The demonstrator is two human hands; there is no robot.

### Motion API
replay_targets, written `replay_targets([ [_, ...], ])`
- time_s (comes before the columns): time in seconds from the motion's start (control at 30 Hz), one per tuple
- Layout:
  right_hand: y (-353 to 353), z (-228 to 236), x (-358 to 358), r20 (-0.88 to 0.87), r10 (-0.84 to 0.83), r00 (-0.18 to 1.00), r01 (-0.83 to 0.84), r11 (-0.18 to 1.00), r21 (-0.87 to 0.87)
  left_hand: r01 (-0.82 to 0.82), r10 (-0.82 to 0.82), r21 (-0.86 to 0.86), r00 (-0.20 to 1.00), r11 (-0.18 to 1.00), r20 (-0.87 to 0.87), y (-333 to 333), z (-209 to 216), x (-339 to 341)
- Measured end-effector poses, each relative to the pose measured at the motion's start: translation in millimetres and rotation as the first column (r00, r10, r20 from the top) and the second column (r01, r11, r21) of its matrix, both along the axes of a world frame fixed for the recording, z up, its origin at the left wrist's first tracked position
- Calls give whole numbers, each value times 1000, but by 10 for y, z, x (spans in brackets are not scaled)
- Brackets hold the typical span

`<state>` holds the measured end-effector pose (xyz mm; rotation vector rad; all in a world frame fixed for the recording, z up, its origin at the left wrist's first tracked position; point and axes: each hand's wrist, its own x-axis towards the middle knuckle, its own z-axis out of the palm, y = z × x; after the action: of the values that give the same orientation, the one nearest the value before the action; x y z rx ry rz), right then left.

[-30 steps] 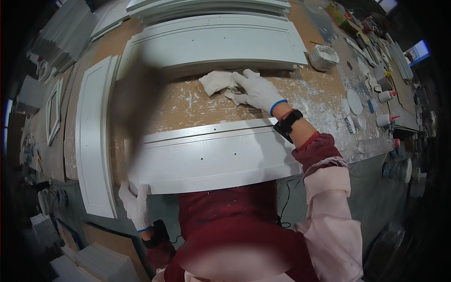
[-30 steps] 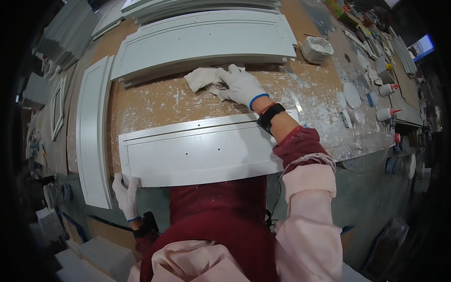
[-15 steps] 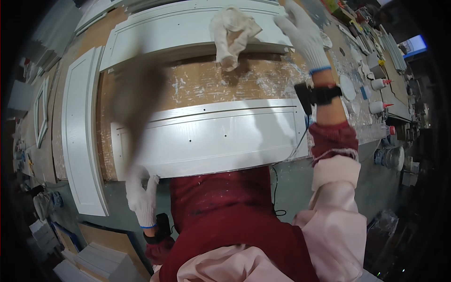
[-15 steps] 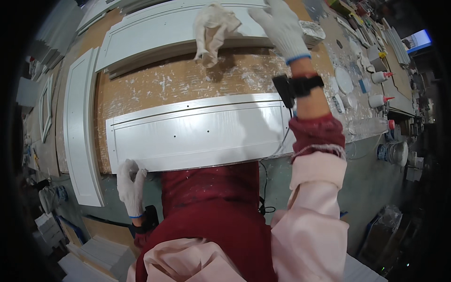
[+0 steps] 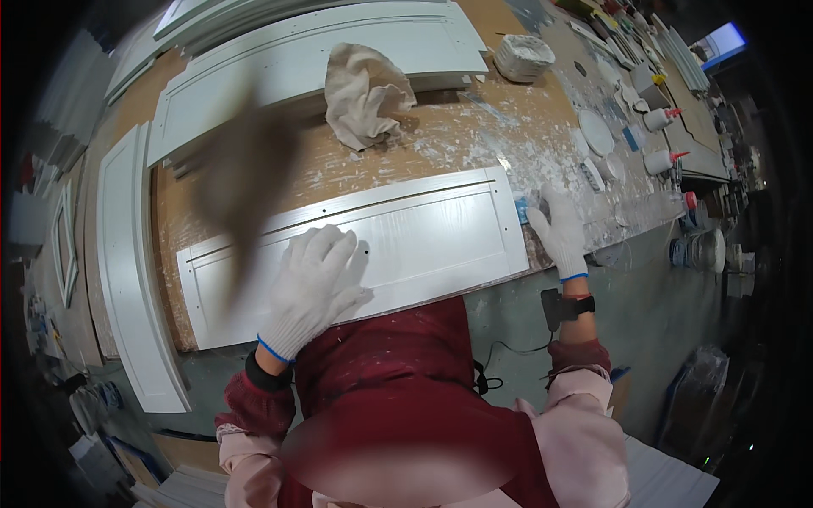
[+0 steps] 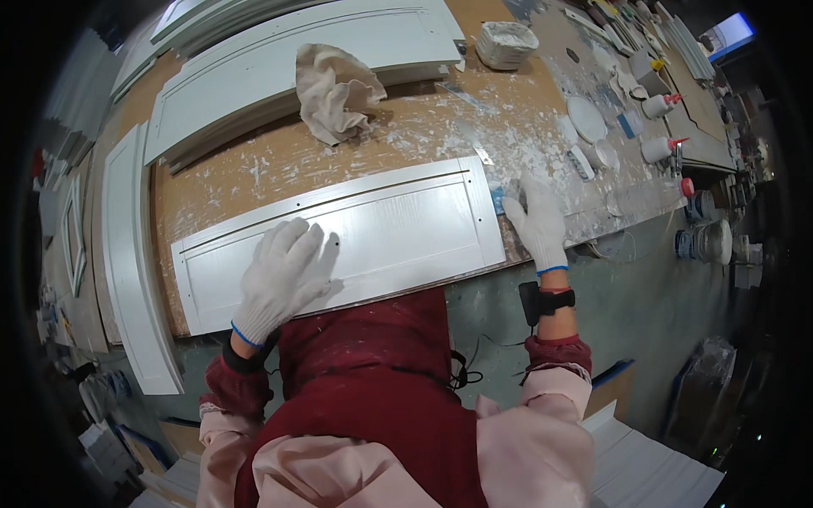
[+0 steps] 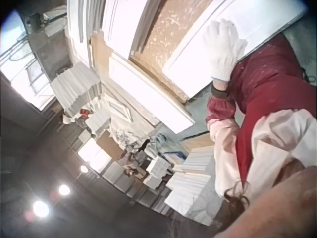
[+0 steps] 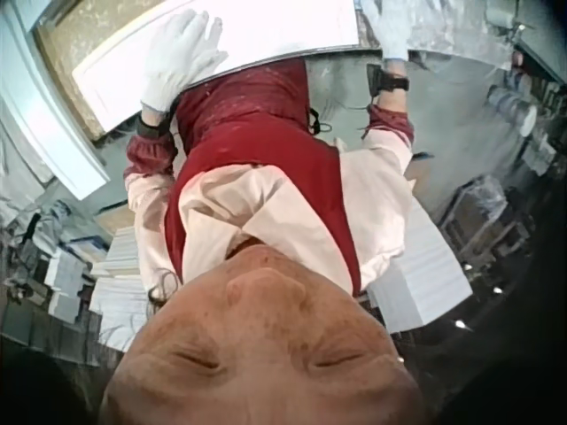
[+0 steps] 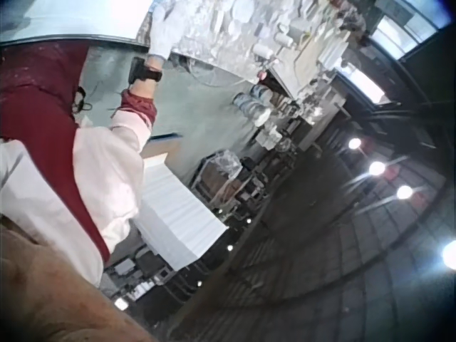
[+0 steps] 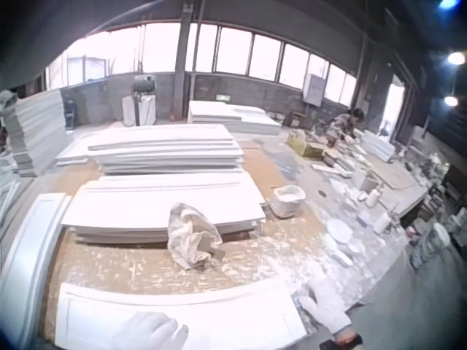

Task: Applying a blue sealant or wax to the joints and edges of a white wooden panel and wiping away excess with a cloth.

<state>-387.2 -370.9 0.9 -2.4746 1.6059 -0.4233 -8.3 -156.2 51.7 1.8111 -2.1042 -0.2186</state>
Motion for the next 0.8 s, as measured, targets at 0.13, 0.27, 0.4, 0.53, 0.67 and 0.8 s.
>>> replay_targets([
  [0.13, 23, 26, 23, 16, 33, 999, -34, 997, 73, -91, 86, 104, 995, 990, 50, -351, -8, -40],
  [0.27, 82, 119, 101, -2, 63, 998, -62, 993, 99, -88, 91, -71, 995, 994, 46, -673, 71, 210],
  [0.4, 119, 169, 201, 39, 45, 998, -50, 991, 124, 53, -26, -120, 976, 991, 216, -1220, 142, 250],
  [0.53, 83, 209, 215, 3, 50, 999, -51, 995, 88, 159, -108, -75, 886, 984, 452, -1720, -48, 97],
  [0.67, 123, 185, 199, 33, 144, 989, -147, 972, 182, -29, 15, 48, 965, 998, 260, -1764, -261, 243],
  [0.8, 26, 105, 228, -103, 99, 990, -95, 995, 39, 28, -37, 34, 959, 999, 282, -1566, -182, 490],
])
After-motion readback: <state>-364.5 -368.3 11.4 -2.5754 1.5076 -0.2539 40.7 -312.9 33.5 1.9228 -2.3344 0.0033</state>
